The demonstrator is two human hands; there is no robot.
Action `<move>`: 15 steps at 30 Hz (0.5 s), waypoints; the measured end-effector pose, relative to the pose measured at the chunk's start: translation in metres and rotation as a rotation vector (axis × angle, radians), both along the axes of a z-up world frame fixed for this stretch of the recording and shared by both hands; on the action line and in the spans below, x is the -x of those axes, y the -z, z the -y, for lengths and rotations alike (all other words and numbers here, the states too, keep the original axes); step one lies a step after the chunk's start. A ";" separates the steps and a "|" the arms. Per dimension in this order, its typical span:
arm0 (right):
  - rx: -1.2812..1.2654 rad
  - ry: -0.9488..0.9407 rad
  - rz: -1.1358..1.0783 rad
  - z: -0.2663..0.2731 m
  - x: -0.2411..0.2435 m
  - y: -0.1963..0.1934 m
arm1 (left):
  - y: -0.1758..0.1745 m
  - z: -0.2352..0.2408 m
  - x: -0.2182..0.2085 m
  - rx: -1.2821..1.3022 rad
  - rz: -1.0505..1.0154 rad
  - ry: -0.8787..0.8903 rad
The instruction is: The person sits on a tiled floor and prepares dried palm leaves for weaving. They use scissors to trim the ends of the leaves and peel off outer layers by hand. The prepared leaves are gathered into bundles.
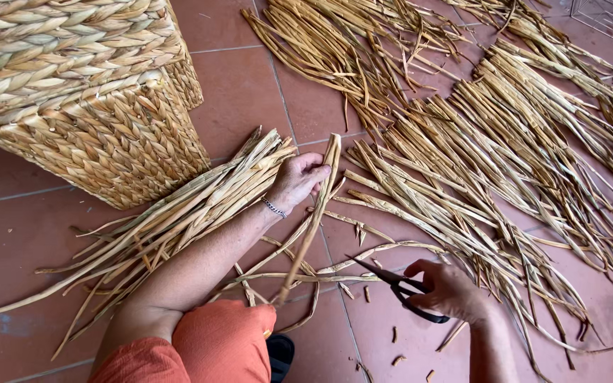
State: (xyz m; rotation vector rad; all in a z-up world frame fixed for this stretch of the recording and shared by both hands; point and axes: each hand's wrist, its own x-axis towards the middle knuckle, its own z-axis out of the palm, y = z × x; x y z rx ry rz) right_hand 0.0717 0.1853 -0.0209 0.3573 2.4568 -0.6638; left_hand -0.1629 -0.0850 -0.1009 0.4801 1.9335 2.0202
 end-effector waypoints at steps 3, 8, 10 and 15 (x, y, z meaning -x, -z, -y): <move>0.220 0.118 -0.262 0.000 -0.006 0.002 | 0.006 0.002 0.002 -0.037 0.037 0.011; 0.886 0.557 -0.719 0.043 0.011 0.061 | 0.003 0.000 -0.002 -0.123 0.088 0.027; 0.872 0.536 -0.734 0.063 0.014 0.068 | -0.005 0.000 -0.007 -0.109 0.092 0.033; 0.731 0.421 -0.770 0.095 0.027 0.067 | -0.018 -0.004 -0.021 -0.074 0.212 0.073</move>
